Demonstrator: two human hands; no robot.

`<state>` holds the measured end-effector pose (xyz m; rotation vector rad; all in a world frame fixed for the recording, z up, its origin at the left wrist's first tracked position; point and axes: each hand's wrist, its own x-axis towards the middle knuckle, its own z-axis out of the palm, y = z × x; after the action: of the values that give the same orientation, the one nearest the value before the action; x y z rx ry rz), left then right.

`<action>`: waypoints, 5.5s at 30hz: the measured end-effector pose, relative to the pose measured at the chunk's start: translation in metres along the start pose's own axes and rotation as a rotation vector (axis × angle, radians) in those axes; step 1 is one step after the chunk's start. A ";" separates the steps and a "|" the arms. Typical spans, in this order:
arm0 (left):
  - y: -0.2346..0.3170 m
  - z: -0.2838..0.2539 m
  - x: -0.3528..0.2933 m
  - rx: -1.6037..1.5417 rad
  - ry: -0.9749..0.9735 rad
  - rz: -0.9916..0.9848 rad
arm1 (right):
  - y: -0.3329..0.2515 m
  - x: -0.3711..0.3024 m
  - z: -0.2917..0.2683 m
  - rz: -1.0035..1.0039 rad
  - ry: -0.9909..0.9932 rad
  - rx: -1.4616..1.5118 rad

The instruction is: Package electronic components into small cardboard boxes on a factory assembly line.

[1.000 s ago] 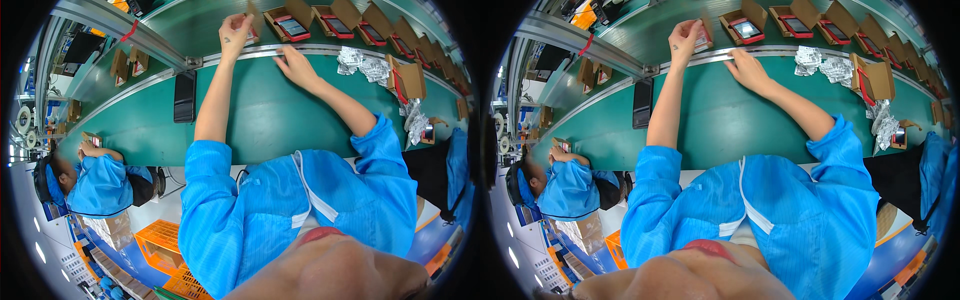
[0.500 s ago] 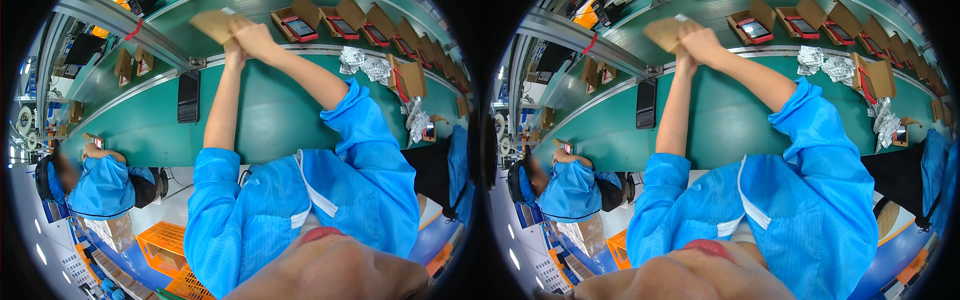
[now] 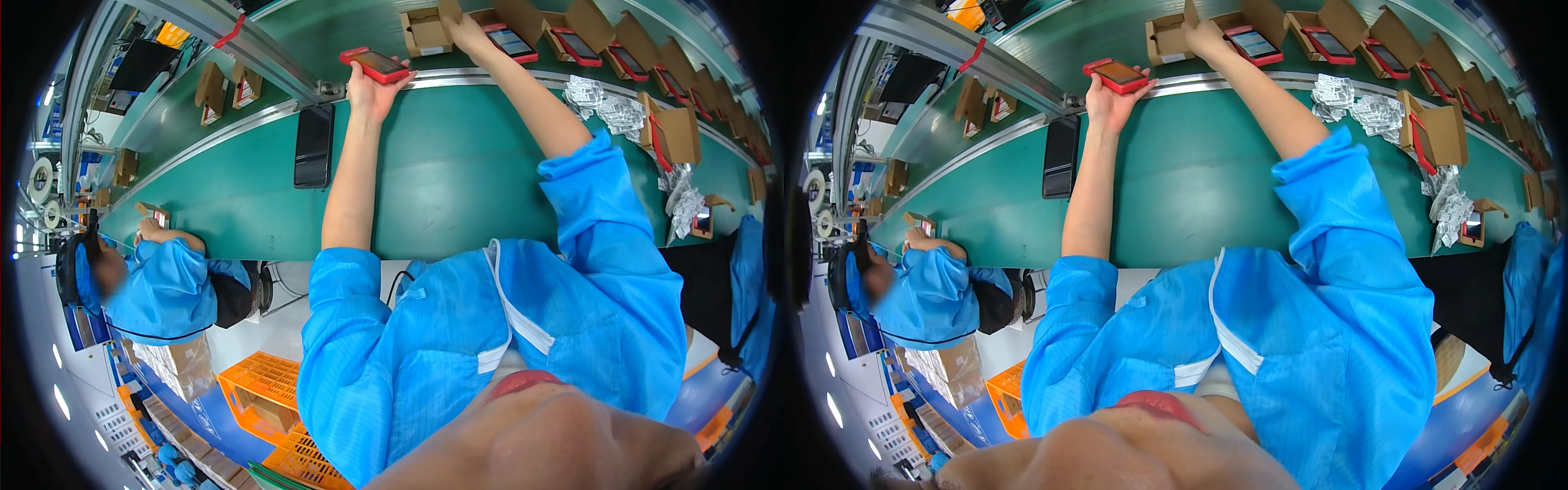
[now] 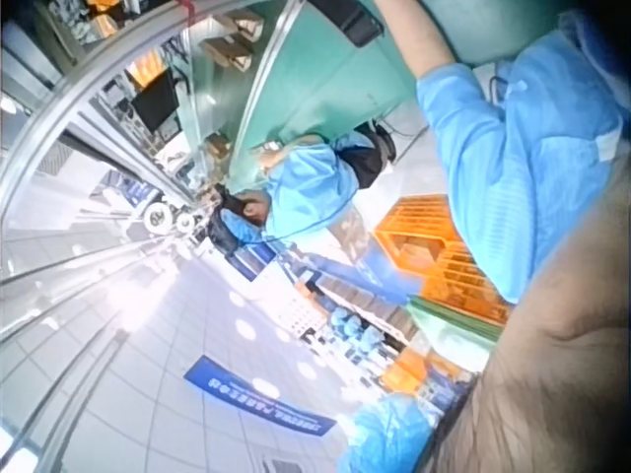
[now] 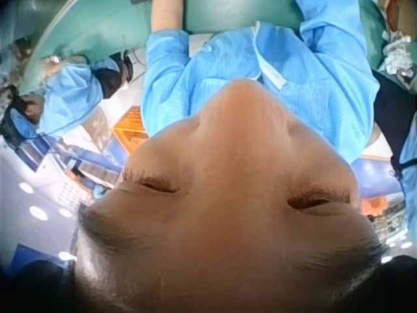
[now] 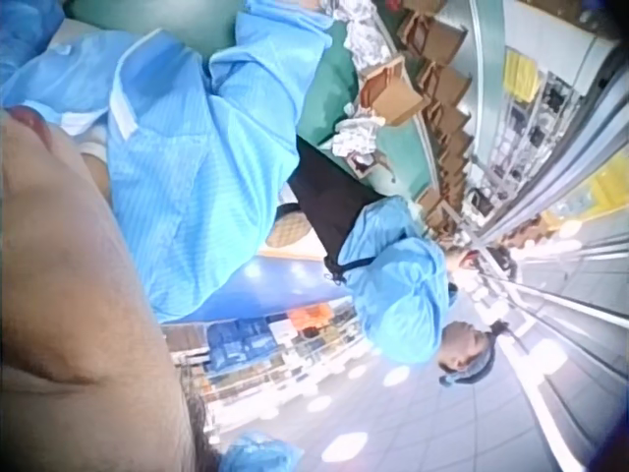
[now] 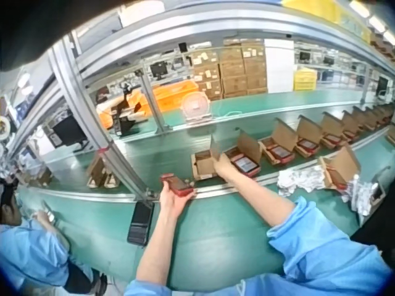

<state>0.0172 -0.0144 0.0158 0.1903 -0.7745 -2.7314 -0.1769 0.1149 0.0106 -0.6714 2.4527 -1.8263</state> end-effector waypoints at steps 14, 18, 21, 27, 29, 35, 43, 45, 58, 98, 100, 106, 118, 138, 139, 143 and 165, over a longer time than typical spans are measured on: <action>-0.012 0.016 -0.020 0.418 0.285 0.284 | -0.069 -0.132 -0.004 -1.172 -0.047 -0.532; -0.021 0.026 -0.019 0.430 0.289 0.289 | -0.064 -0.126 0.001 -1.185 -0.019 -0.667; -0.028 0.029 -0.015 0.430 0.317 0.303 | -0.063 -0.127 0.003 -1.212 0.077 -0.780; -0.024 0.016 -0.006 0.227 0.351 0.220 | -0.061 -0.161 -0.019 -1.234 -0.117 -0.538; -0.013 0.004 -0.008 0.218 0.312 0.184 | -0.063 -0.173 -0.044 -1.014 -0.099 -0.436; -0.012 0.021 -0.029 0.000 -0.175 0.136 | -0.018 -0.141 -0.193 -0.332 0.247 -0.921; -0.025 0.027 -0.028 0.085 -0.321 0.090 | -0.029 -0.155 -0.172 -0.521 0.382 -0.981; -0.029 0.028 -0.023 0.004 -0.366 0.016 | -0.028 -0.159 -0.139 -0.568 0.174 -0.525; -0.043 0.023 0.001 0.252 -0.069 -0.036 | -0.023 -0.117 -0.012 0.455 -0.209 1.082; -0.005 0.021 0.035 1.421 0.171 0.622 | -0.021 -0.164 -0.010 -0.231 -0.381 -0.003; -0.011 0.044 0.013 1.387 0.084 0.557 | -0.015 -0.142 -0.002 -0.285 -0.230 -0.045; 0.013 0.023 0.003 1.315 0.372 0.573 | -0.029 -0.083 0.041 -0.353 -0.004 -0.328; -0.013 -0.010 0.012 0.309 0.136 0.358 | -0.089 -0.112 0.057 -0.983 -0.054 -0.613; 0.014 0.006 -0.020 0.213 0.053 0.294 | -0.042 -0.123 -0.011 -0.322 -0.143 -0.103; 0.009 0.011 -0.019 0.241 0.070 0.326 | -0.051 -0.131 -0.013 -0.477 -0.073 -0.141; -0.004 0.020 -0.018 0.273 0.135 0.346 | -0.076 -0.134 -0.007 -1.043 0.034 -0.378; -0.011 0.017 -0.019 -0.111 -0.244 -0.034 | -0.070 -0.176 -0.098 -0.975 0.021 -0.388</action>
<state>0.0292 0.0090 0.0254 -0.1588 -0.6820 -2.8546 -0.0199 0.2489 0.0635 -2.1723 2.7339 -1.4510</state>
